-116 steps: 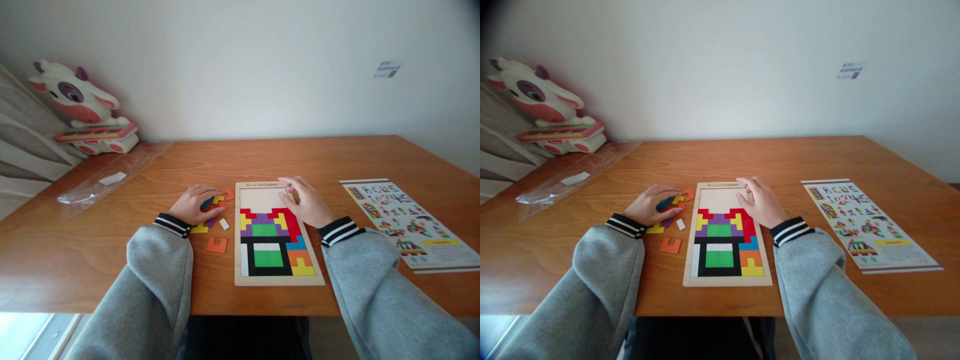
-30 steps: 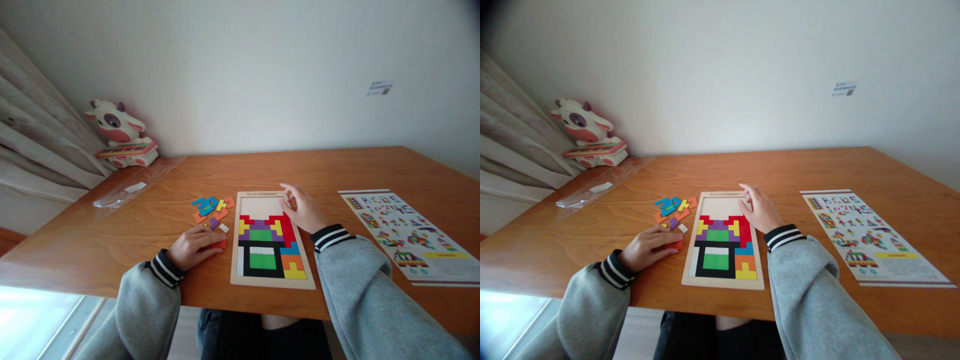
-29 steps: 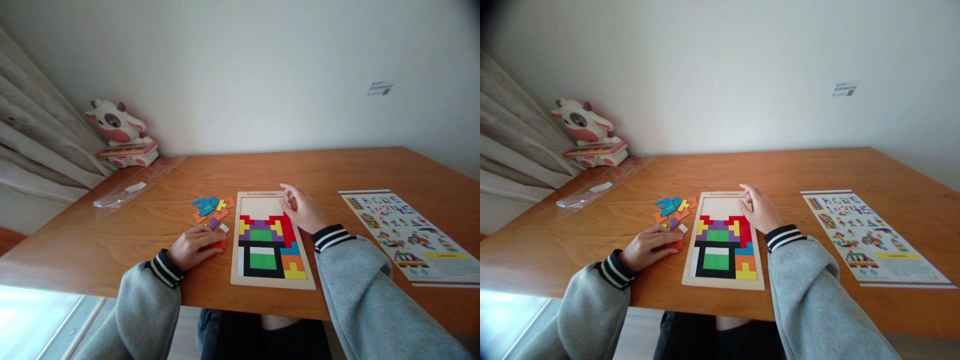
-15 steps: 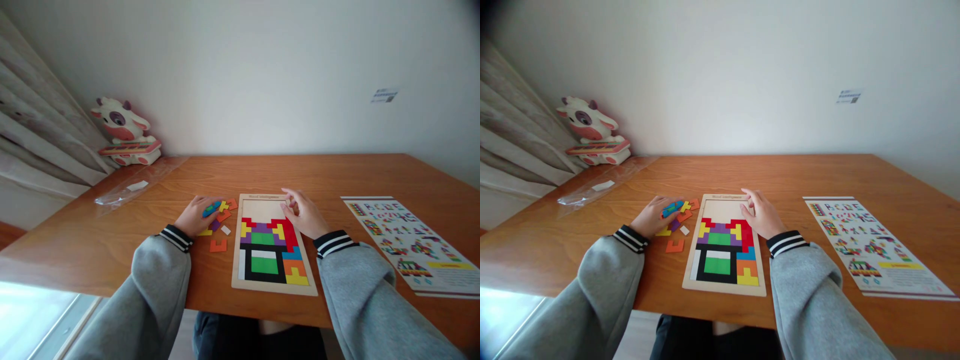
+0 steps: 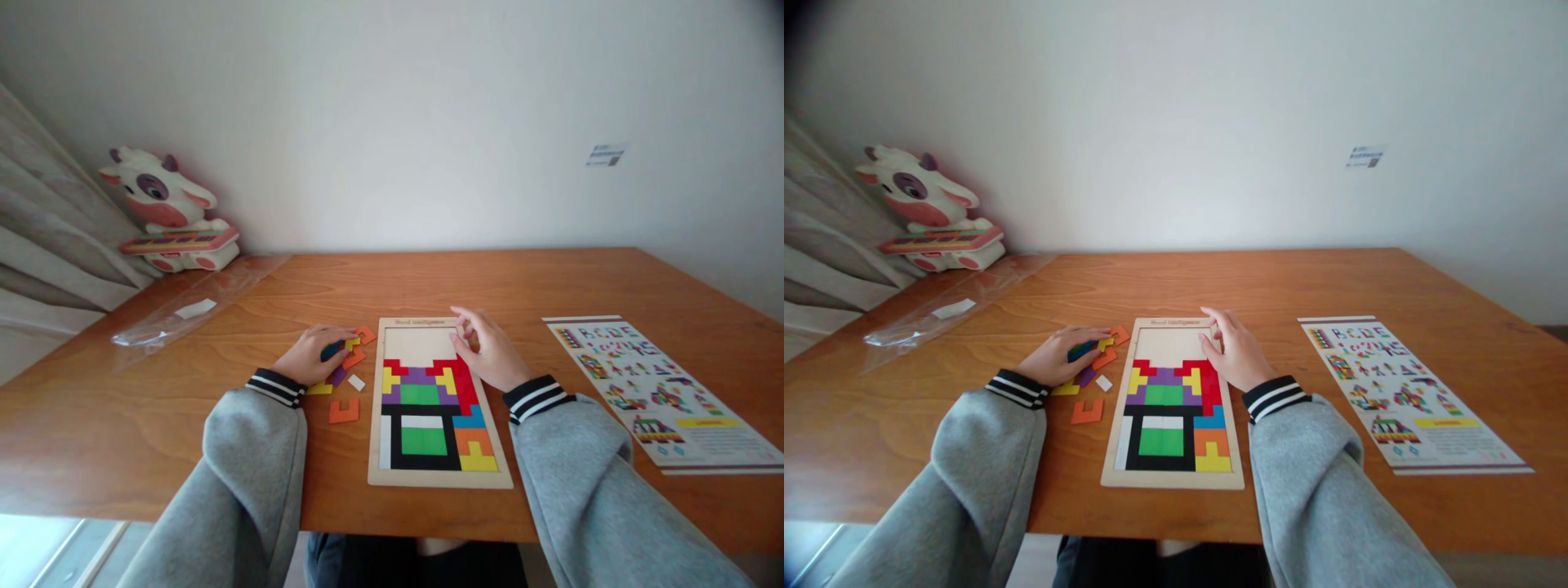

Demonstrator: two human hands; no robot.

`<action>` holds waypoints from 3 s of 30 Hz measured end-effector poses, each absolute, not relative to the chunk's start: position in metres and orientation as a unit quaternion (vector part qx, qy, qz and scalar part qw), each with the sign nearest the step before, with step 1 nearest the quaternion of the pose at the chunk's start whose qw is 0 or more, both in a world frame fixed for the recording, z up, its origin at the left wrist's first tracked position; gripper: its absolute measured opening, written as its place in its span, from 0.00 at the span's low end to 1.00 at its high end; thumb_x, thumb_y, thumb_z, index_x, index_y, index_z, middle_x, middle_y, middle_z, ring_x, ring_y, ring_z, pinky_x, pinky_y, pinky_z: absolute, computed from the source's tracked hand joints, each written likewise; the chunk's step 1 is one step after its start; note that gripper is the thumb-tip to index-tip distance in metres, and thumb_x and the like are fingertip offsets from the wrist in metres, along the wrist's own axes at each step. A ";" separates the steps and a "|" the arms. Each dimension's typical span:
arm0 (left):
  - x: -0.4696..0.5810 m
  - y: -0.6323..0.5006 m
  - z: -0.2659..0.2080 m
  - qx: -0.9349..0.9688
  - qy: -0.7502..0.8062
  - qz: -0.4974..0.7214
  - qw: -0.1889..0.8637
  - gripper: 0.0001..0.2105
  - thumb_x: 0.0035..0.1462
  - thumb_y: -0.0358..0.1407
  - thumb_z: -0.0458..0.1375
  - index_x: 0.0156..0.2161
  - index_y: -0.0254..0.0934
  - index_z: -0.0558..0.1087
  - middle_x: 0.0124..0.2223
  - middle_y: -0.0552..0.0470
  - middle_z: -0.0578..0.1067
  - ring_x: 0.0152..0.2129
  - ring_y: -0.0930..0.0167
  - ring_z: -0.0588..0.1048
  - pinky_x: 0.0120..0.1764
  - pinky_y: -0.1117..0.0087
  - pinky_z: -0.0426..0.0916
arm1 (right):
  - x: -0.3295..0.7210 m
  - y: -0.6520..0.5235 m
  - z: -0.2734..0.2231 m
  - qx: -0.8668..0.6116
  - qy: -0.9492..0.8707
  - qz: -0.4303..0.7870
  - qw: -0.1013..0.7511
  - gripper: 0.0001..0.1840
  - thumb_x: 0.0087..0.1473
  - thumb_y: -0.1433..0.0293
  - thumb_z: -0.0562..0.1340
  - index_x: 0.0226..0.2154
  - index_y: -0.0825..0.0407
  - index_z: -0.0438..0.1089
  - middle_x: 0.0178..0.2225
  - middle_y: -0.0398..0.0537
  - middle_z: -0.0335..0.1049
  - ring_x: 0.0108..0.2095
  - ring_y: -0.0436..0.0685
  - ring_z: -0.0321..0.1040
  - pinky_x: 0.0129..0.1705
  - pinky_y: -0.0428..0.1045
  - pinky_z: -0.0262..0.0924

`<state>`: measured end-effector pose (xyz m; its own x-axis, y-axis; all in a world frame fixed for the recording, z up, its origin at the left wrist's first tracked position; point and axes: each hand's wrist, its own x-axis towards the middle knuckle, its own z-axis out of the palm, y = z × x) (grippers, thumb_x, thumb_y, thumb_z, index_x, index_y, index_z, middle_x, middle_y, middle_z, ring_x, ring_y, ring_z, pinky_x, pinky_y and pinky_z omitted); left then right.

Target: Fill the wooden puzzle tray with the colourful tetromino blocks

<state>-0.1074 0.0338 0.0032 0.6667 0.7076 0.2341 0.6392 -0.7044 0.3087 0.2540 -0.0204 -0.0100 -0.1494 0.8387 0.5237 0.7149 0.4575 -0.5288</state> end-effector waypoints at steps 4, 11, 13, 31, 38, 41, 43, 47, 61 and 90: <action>-0.107 0.033 0.003 0.917 0.356 0.162 0.082 0.20 0.62 0.32 0.47 0.54 0.38 0.75 0.58 0.46 0.74 0.53 0.63 0.74 0.57 0.58 0.67 | 0.254 -0.020 -0.010 -0.515 -0.755 0.082 0.397 0.23 0.60 0.68 0.59 0.57 0.49 0.61 0.43 0.49 0.67 0.34 0.55 0.68 0.44 0.56 0.68; -0.105 0.028 -0.005 0.899 0.407 0.159 0.001 0.19 0.66 0.40 0.49 0.56 0.42 0.74 0.59 0.43 0.72 0.51 0.58 0.72 0.54 0.50 0.67 | 0.255 -0.021 -0.011 -0.522 -0.752 0.088 0.392 0.23 0.60 0.67 0.59 0.57 0.49 0.61 0.43 0.49 0.67 0.34 0.54 0.68 0.43 0.55 0.68; -0.104 0.028 -0.005 0.896 0.411 0.168 -0.004 0.18 0.66 0.43 0.50 0.54 0.42 0.75 0.58 0.44 0.73 0.51 0.59 0.72 0.54 0.50 0.67 | 0.255 -0.021 -0.011 -0.523 -0.753 0.088 0.390 0.23 0.60 0.67 0.59 0.57 0.49 0.61 0.43 0.49 0.67 0.33 0.54 0.68 0.42 0.55 0.68; -0.140 0.023 0.011 0.891 0.410 0.192 0.030 0.22 0.58 0.46 0.57 0.55 0.38 0.72 0.50 0.43 0.78 0.47 0.61 0.77 0.52 0.60 0.69 | 0.256 -0.023 -0.010 -0.521 -0.753 0.082 0.393 0.24 0.60 0.62 0.59 0.58 0.47 0.62 0.43 0.51 0.69 0.34 0.57 0.69 0.42 0.57 0.68; -0.132 0.027 0.005 0.893 0.410 0.186 0.027 0.19 0.61 0.49 0.54 0.51 0.40 0.75 0.48 0.47 0.80 0.45 0.65 0.78 0.51 0.65 0.70 | 0.255 -0.023 -0.010 -0.518 -0.756 0.088 0.389 0.23 0.60 0.62 0.59 0.57 0.48 0.62 0.43 0.50 0.68 0.33 0.56 0.68 0.42 0.56 0.67; -0.132 0.029 0.004 0.898 0.398 0.187 0.018 0.18 0.63 0.46 0.53 0.50 0.39 0.75 0.44 0.47 0.81 0.41 0.66 0.79 0.48 0.66 0.70 | 0.255 -0.023 -0.009 -0.513 -0.759 0.092 0.390 0.23 0.60 0.63 0.59 0.57 0.48 0.62 0.43 0.50 0.68 0.33 0.55 0.68 0.41 0.56 0.67; -0.131 0.029 0.003 0.902 0.387 0.192 0.012 0.17 0.63 0.44 0.53 0.49 0.39 0.76 0.43 0.47 0.81 0.39 0.66 0.79 0.46 0.67 0.71 | 0.255 -0.023 -0.008 -0.513 -0.759 0.093 0.390 0.23 0.60 0.63 0.59 0.57 0.48 0.62 0.43 0.50 0.68 0.33 0.55 0.68 0.41 0.56 0.68; -0.128 0.029 0.001 0.903 0.377 0.204 0.006 0.16 0.62 0.43 0.53 0.49 0.41 0.76 0.42 0.49 0.81 0.38 0.67 0.79 0.46 0.68 0.71 | 0.254 -0.023 -0.008 -0.515 -0.758 0.093 0.390 0.23 0.61 0.62 0.59 0.57 0.48 0.62 0.43 0.50 0.68 0.33 0.55 0.68 0.40 0.56 0.68; -0.124 0.030 0.000 0.913 0.349 0.212 0.018 0.15 0.66 0.43 0.52 0.46 0.43 0.79 0.37 0.49 0.81 0.34 0.69 0.79 0.41 0.69 0.71 | 0.252 -0.025 -0.006 -0.513 -0.761 0.099 0.384 0.22 0.61 0.63 0.58 0.57 0.48 0.62 0.42 0.50 0.68 0.33 0.55 0.68 0.40 0.55 0.68; -0.017 -0.013 0.006 0.894 0.291 0.322 0.112 0.13 0.67 0.35 0.53 0.53 0.40 0.74 0.49 0.47 0.79 0.46 0.65 0.75 0.52 0.61 0.70 | 0.213 -0.034 0.009 -0.487 -0.776 0.211 0.342 0.08 0.60 0.65 0.62 0.35 0.49 0.77 0.34 0.47 0.79 0.33 0.57 0.73 0.38 0.53 0.68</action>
